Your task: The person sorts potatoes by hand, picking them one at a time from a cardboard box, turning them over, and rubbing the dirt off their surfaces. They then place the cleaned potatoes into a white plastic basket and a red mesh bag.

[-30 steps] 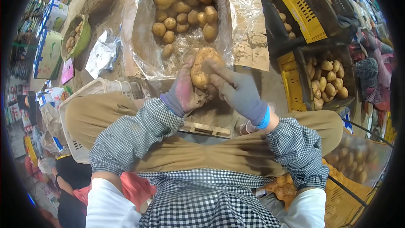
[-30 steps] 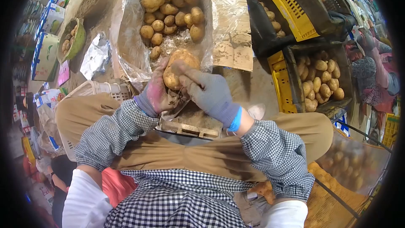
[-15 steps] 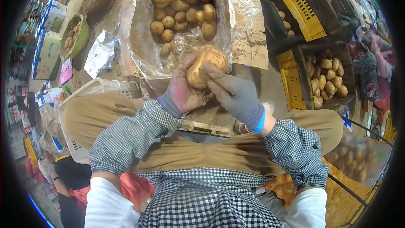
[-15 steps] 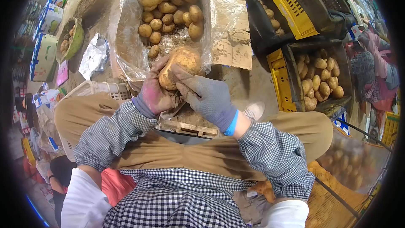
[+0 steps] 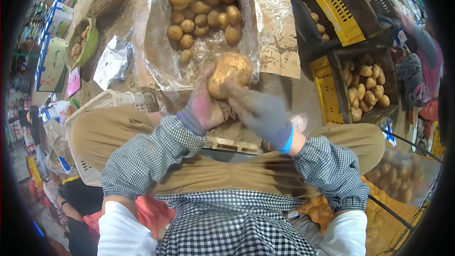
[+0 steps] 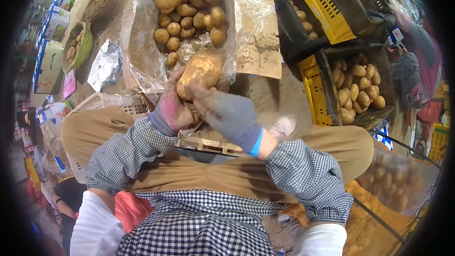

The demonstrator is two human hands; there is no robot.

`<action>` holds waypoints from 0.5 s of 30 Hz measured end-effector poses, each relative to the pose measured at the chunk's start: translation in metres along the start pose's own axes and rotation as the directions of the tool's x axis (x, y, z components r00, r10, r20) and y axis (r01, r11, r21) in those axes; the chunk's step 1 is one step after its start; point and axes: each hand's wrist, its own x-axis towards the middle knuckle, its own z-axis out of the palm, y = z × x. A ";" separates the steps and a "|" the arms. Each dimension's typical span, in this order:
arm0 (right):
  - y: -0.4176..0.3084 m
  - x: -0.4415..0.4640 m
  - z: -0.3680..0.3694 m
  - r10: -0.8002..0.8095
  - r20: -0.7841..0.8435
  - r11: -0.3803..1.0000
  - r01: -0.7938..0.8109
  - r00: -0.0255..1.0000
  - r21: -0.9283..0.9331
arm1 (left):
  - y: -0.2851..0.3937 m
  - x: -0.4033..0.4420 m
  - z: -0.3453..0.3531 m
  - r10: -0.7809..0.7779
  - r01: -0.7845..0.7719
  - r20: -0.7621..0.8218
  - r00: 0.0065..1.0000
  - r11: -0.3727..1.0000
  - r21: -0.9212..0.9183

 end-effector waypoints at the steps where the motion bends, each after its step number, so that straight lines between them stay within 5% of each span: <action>1: 0.002 0.000 -0.002 -0.001 -0.002 1.000 0.001 1.000 0.000 | 0.001 -0.002 0.004 0.001 -0.001 0.001 1.000 1.000 0.002; 3: 0.001 0.002 -0.010 0.237 0.119 0.967 -0.246 0.964 0.071 | 0.003 -0.006 0.009 -0.058 0.056 0.118 0.991 0.998 0.025; 4: -0.003 0.010 -0.016 0.241 0.116 0.966 -0.249 0.964 0.068 | 0.004 -0.006 0.007 -0.064 0.061 0.119 0.991 0.998 0.028; 5: -0.007 0.021 -0.024 0.499 0.104 0.785 -0.500 0.860 0.366 | 0.006 -0.005 0.004 -0.125 0.129 0.240 0.963 0.992 -0.004; 6: -0.009 0.028 -0.028 0.704 0.175 0.465 -0.633 0.688 0.619 | 0.006 -0.004 0.006 -0.178 0.200 0.359 0.916 0.979 -0.026; 8: -0.008 0.020 -0.025 0.694 0.155 0.454 -0.594 0.703 0.664 | 0.004 -0.009 0.013 -0.131 0.151 0.241 0.962 0.986 -0.069; 9: -0.005 0.013 -0.022 0.467 0.104 0.794 -0.469 0.878 0.387 | 0.004 -0.009 0.014 -0.120 0.134 0.220 0.968 0.990 -0.052; 11: -0.002 0.005 -0.016 0.055 0.085 0.998 -0.058 0.995 0.036 | 0.005 -0.008 0.013 -0.120 0.129 0.221 0.968 0.991 -0.029; 12: -0.003 0.007 -0.018 0.058 0.081 0.997 -0.061 0.995 0.037 | 0.006 -0.009 0.013 -0.127 0.135 0.230 0.965 0.991 -0.019; 13: -0.004 0.012 -0.022 0.315 0.054 0.920 -0.318 0.948 0.230 | 0.005 -0.009 0.014 -0.134 0.141 0.235 0.963 0.990 -0.010; 15: -0.001 0.016 -0.026 0.551 0.079 0.741 -0.531 0.831 0.411 | 0.003 -0.011 0.018 -0.138 0.143 0.244 0.960 0.990 -0.004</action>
